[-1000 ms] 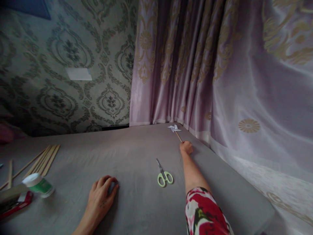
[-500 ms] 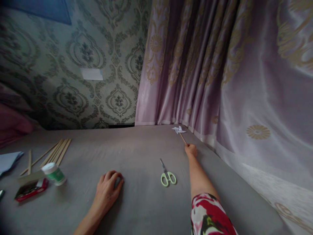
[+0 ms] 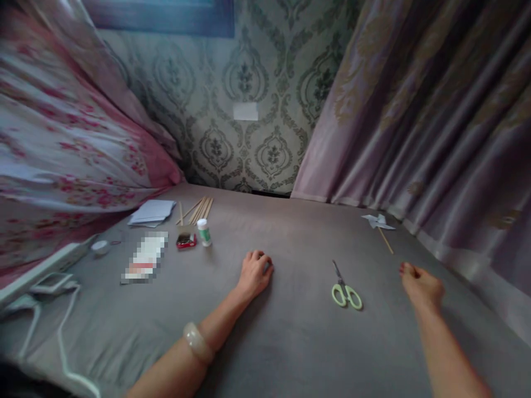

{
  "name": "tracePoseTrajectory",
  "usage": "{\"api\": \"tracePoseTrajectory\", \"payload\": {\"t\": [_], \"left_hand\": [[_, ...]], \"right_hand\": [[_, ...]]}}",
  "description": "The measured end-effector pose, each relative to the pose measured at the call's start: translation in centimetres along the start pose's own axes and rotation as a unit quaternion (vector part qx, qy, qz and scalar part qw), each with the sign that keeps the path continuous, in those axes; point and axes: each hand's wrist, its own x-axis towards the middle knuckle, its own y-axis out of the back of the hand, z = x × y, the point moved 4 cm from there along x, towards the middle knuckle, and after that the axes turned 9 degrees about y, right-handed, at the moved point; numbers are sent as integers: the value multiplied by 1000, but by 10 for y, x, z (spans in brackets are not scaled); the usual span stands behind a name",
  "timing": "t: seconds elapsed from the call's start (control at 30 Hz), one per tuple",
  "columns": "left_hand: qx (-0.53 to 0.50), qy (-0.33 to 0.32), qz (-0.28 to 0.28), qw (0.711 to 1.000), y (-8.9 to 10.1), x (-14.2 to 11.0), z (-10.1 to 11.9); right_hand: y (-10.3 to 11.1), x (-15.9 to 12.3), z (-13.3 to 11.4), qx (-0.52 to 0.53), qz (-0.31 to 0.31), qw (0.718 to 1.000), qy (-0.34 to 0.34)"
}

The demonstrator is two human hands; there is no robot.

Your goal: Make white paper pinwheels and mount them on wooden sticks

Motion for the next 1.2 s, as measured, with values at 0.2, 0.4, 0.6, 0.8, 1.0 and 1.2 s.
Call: {"api": "tracePoseTrajectory", "payload": {"t": [0.2,0.4,0.6,0.8,1.0,1.2], "left_hand": [[16,-5,-1,1000,-2,-3,-1],[98,-22,-23,995,0,-9,6],[138,-67,-99,983,11,-16,14],[31,-134,-199,970,62,-25,2],[-292,-108,-207,927,149,-17,-37],[-250,158,271,916,216,41,-146]], "right_hand": [[8,-54,-53,192,6,962,-194],[-18,-107,-146,228,-155,958,-81],[-62,-144,-206,213,-310,926,44],[-77,-167,-221,146,-351,917,120],[-76,-172,-214,138,-336,924,115],[-76,-176,-214,133,-314,931,127]]}}
